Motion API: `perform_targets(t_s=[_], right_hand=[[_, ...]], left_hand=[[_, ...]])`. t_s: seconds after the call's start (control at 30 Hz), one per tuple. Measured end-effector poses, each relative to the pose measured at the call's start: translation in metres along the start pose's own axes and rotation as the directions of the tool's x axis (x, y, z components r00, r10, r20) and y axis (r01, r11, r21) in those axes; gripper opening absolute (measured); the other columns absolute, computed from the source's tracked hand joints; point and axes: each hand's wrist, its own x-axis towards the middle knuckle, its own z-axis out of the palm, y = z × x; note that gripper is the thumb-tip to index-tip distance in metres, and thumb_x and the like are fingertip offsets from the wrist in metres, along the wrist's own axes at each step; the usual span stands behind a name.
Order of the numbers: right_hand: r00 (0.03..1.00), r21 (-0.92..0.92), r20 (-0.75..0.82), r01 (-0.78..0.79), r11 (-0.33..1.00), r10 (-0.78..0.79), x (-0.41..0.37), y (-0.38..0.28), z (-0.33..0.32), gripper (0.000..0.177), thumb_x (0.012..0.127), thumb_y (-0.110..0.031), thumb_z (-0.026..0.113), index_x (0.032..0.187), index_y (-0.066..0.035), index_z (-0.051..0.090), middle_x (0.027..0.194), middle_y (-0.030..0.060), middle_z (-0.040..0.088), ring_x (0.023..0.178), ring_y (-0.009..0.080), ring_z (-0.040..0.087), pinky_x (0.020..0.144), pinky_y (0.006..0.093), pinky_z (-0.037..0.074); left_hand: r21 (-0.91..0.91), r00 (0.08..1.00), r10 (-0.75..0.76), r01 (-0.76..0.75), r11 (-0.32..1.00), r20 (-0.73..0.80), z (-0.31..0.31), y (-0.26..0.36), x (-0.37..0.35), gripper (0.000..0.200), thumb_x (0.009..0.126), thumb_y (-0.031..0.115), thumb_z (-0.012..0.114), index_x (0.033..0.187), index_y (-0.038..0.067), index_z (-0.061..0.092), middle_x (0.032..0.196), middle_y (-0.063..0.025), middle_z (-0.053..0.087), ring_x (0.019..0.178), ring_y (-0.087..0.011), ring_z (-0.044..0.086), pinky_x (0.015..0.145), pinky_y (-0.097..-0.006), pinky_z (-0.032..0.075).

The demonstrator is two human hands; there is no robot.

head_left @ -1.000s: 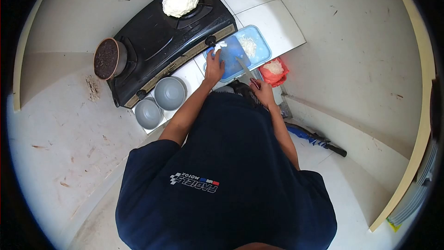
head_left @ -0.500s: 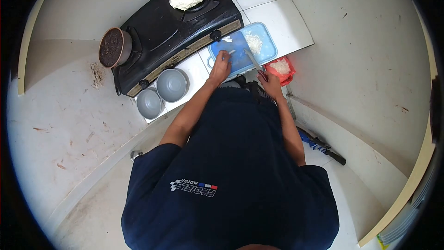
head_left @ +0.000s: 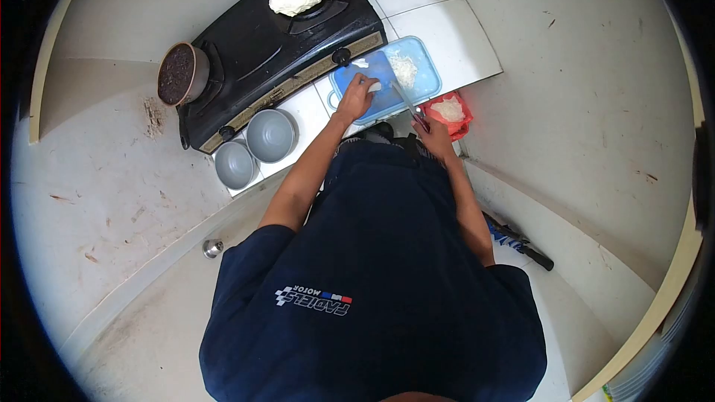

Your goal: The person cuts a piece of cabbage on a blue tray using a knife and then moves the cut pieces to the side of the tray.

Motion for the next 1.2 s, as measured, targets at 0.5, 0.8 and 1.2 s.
perform_targets(t_s=[0.5,0.8,1.2], right_hand=[[0.976,-0.306,0.162,0.191,0.933,-0.147,0.026,-0.01,0.014,0.051,0.103,-0.041,0.05,0.095,0.007,0.065,0.084,0.0324,0.068,0.083,0.0501,0.067,0.077,0.0594,0.052],[0.97,-0.412,0.216,0.194,0.89,-0.111,0.04,-0.021,0.018,0.049,0.103,-0.039,0.048,0.097,0.007,0.064,0.09,0.0311,0.069,0.085,0.0487,0.068,0.078,0.059,0.053],[0.952,-0.451,0.305,0.151,0.88,-0.007,0.053,-0.025,0.042,0.045,0.102,-0.034,0.047,0.098,0.004,0.07,0.102,0.0286,0.071,0.092,0.0448,0.07,0.084,0.0549,0.055]], left_hand=[[-0.136,0.907,-0.339,0.314,0.94,-0.25,0.021,0.012,-0.001,0.023,0.083,0.004,0.075,0.104,0.006,0.068,0.09,-0.0164,0.059,0.07,-0.0305,0.061,0.07,-0.0422,0.053],[-0.121,0.89,-0.354,0.333,0.935,-0.287,0.024,0.012,0.007,0.022,0.077,0.004,0.075,0.098,0.006,0.067,0.076,-0.0139,0.06,0.072,-0.0327,0.063,0.07,-0.0448,0.05],[-0.231,0.843,-0.479,0.429,0.873,-0.246,0.03,0.0,0.007,0.019,0.078,0.008,0.076,0.095,0.006,0.067,0.075,-0.0124,0.064,0.073,-0.0314,0.065,0.069,-0.0431,0.051]])
